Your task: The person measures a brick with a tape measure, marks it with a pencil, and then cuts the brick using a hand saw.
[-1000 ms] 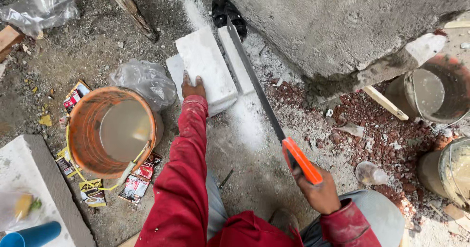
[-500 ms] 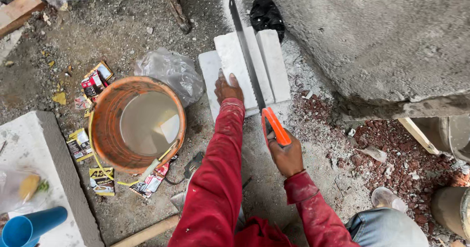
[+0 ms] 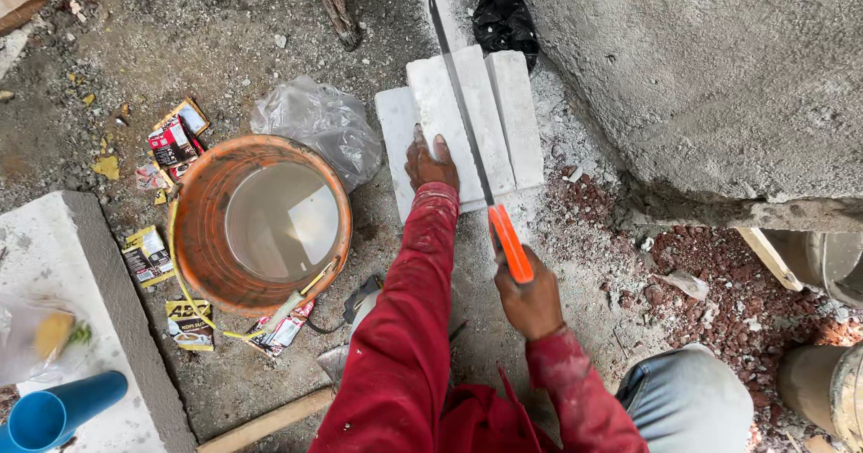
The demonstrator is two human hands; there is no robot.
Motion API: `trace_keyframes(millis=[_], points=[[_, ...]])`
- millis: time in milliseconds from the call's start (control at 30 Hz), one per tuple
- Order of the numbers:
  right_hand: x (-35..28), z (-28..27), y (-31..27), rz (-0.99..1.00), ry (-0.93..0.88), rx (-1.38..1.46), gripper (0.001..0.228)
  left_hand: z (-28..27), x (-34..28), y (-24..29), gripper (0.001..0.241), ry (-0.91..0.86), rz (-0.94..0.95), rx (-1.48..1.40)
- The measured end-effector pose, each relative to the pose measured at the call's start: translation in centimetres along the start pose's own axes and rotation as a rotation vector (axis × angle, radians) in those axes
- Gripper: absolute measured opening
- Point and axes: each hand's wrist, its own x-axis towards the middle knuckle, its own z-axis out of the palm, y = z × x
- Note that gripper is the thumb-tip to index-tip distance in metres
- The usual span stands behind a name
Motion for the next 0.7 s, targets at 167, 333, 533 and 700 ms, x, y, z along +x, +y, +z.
trace_keyframes(millis=[167,333,533,700], points=[[-5.3,-1.7,-0.3,-0.208,0.134,-0.053,0.021,0.8,1.0,-0.4,0.062,-0.066,-0.046,-0.093],[4.4,1.9,-0.3,0.059,0.029,0.174,0.013,2.0,1.0,-1.5,0.062,-0.002,0.005,-0.028],[-10.4,-3.3,0.9,-0.069,-0.028,-0.014,0.029,1.8,1.0,-1.3,0.061,-0.053,-0.071,0.036],[-4.7,-0.4,2.4,0.171,0.009,0.16,0.015,1.2,0.5,-1.0,0.059,-0.039,-0.041,0.007]])
